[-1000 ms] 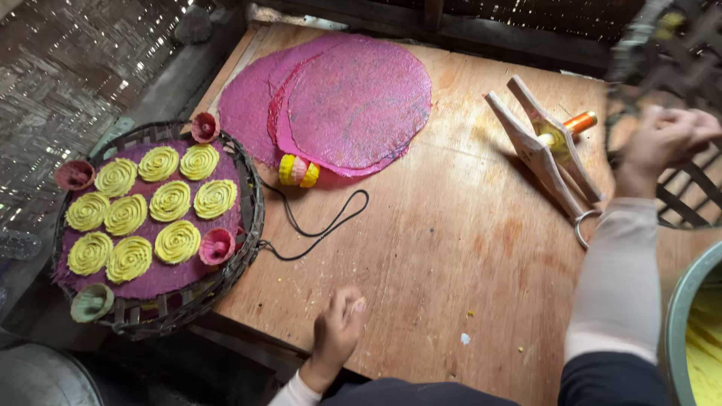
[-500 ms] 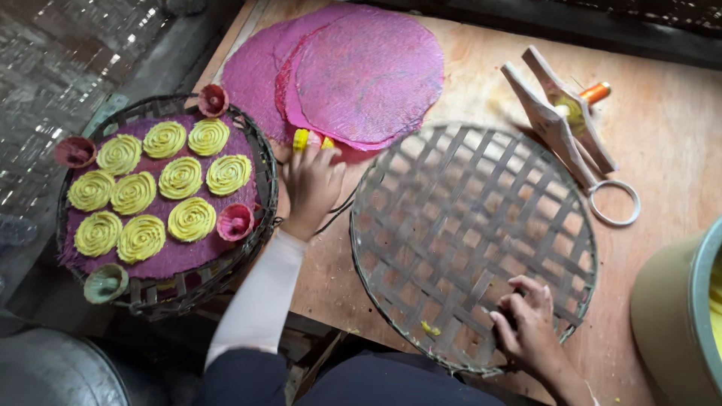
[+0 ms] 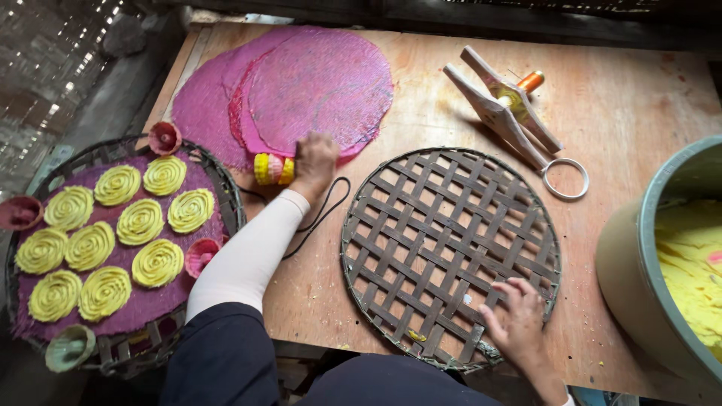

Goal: The person uses a wooden pastry press to extrude yellow dough into rose-shaped swirls on pink fabric-lined woven trays. They repeatedly load the press from a large bowl of dough, press out each swirl, and arrange them in rows across the tray surface.

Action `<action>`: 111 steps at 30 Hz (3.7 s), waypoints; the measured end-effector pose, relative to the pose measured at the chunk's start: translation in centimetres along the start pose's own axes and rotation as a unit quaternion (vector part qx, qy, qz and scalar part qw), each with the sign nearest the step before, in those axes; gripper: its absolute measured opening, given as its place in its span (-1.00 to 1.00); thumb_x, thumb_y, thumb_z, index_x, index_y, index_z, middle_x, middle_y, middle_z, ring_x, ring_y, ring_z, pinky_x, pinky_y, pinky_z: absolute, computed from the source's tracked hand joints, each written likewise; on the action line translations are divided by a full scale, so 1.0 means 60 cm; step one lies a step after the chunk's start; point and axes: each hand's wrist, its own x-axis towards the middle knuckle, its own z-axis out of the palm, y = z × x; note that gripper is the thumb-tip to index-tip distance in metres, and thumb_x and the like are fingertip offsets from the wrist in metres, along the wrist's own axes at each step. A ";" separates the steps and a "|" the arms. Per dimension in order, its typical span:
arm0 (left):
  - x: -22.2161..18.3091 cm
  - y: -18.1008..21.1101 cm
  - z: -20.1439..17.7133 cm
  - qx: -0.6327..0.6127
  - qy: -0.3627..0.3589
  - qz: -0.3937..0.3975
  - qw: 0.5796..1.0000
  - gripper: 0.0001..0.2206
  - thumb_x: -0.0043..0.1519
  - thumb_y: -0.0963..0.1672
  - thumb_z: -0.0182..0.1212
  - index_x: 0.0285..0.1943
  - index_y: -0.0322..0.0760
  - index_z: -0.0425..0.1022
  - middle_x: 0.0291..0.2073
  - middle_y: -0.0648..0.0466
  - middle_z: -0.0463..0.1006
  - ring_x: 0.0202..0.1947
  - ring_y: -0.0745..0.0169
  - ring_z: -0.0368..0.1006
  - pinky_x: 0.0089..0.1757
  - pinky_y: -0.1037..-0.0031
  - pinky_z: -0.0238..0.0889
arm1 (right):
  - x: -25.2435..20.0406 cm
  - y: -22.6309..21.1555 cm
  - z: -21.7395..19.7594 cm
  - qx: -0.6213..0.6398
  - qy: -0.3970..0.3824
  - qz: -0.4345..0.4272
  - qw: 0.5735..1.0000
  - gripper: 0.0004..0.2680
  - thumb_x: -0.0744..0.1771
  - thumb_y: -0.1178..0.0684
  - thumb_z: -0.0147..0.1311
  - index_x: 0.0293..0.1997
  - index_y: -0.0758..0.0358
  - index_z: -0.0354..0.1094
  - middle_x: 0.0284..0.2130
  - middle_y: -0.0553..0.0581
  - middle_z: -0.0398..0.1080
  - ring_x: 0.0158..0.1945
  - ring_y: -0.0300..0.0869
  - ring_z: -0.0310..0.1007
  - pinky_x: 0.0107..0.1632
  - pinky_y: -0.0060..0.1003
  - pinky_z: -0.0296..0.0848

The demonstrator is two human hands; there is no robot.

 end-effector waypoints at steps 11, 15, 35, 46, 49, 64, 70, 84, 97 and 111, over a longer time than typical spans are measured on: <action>0.149 0.005 -0.274 -0.107 0.291 -0.081 0.947 -0.90 0.18 -0.09 0.28 -0.32 -0.11 0.46 -0.28 0.05 0.46 -0.13 0.08 0.28 -0.12 0.23 0.04 | 0.064 -0.049 -0.023 0.080 0.015 0.010 0.997 -0.76 0.27 -0.01 0.25 -0.01 0.17 0.44 0.06 0.21 0.34 0.17 0.02 0.31 0.23 -0.09 0.30; 0.039 0.186 -0.289 -0.167 0.213 0.004 0.963 -0.91 0.20 -0.09 0.22 -0.30 -0.13 0.46 -0.30 0.06 0.46 -0.14 0.08 0.31 -0.09 0.23 0.04 | 0.088 -0.067 -0.003 0.456 -0.084 0.186 0.866 -0.69 0.33 -0.04 0.14 0.16 0.22 0.34 0.02 0.20 0.41 0.07 -0.08 0.46 0.11 -0.18 0.47; -0.170 0.253 -0.222 -0.338 -0.047 -0.144 0.929 -0.76 0.36 -0.04 0.14 -0.38 -0.12 0.51 -0.53 0.16 0.44 -0.44 0.19 0.26 -0.09 0.33 -0.02 | -0.002 0.072 0.005 0.479 -0.115 0.347 0.798 -0.65 0.29 0.13 0.19 0.19 0.46 0.35 -0.06 0.16 0.51 -0.06 -0.17 0.50 0.04 -0.22 0.46; -0.223 0.229 -0.177 -0.301 -0.069 -0.183 0.933 -0.78 0.43 -0.05 -0.03 -0.18 -0.12 0.50 -0.52 0.09 0.47 -0.45 0.18 0.31 -0.12 0.24 0.03 | -0.027 0.081 0.023 0.456 -0.123 0.304 0.827 -0.63 0.33 0.09 0.13 0.26 0.40 0.25 0.02 0.14 0.48 0.05 -0.18 0.47 0.13 -0.21 0.43; -0.235 0.224 -0.167 -0.298 -0.094 -0.219 0.924 -0.64 0.44 0.05 0.03 -0.38 -0.12 0.49 -0.65 0.03 0.38 -0.61 0.16 0.24 -0.26 0.32 0.14 | -0.022 0.086 0.037 0.437 -0.109 0.293 0.844 -0.66 0.34 0.09 0.11 0.24 0.40 0.28 -0.01 0.15 0.50 0.00 -0.19 0.49 0.08 -0.23 0.46; -0.186 0.249 -0.291 -0.741 -0.051 -0.193 0.641 -0.40 0.42 0.15 -0.03 0.32 -0.46 0.21 -0.34 0.22 0.21 -0.30 0.45 0.16 -0.18 0.63 0.18 | 0.141 -0.098 -0.310 -0.201 0.056 -0.222 0.953 -0.72 0.37 0.17 0.16 0.23 0.01 0.45 0.12 0.16 0.50 0.16 0.01 0.48 0.32 -0.03 0.40; -0.213 0.215 -0.271 -0.827 -0.077 -0.300 0.469 -0.12 0.25 0.31 -0.46 0.35 -0.47 0.22 -0.40 0.21 0.29 -0.36 0.43 0.19 -0.27 0.66 0.09 | 0.129 -0.078 -0.194 -0.183 -0.057 -0.251 0.949 -0.60 0.27 0.03 0.22 0.27 -0.15 0.37 0.19 0.10 0.39 0.26 0.00 0.32 0.40 0.08 0.18; -0.280 0.227 -0.213 -0.528 -0.073 -0.330 0.779 -0.74 0.43 -0.12 0.20 -0.34 -0.33 0.46 -0.60 0.25 0.31 -0.56 0.58 0.13 -0.51 0.60 0.00 | 0.003 -0.004 -0.021 -0.018 -0.145 -0.206 0.968 -0.64 0.23 0.06 0.15 0.17 -0.14 0.42 0.13 0.00 0.41 0.22 -0.02 0.33 0.29 0.14 0.19; -0.268 0.216 -0.219 -0.570 -0.007 -0.341 0.747 -0.90 0.35 -0.16 0.19 -0.06 -0.32 0.50 -0.52 0.31 0.28 -0.51 0.62 0.12 -0.47 0.67 0.01 | 0.060 0.010 -0.079 0.165 -0.310 -0.215 0.911 -0.57 0.21 -0.05 0.32 0.20 0.07 0.39 0.14 0.18 0.39 0.22 0.08 0.31 0.23 0.08 0.21; -0.275 0.241 -0.283 -0.400 0.038 -0.253 0.880 -0.78 0.26 -0.08 0.23 0.00 -0.27 0.47 -0.46 0.02 0.44 -0.41 0.13 0.36 -0.32 0.32 0.24 | 0.533 0.301 0.095 -0.108 -0.045 0.102 0.988 -0.07 0.18 -0.46 0.41 0.50 0.49 -0.06 0.21 0.56 0.19 0.31 0.36 0.04 0.26 0.30 -0.16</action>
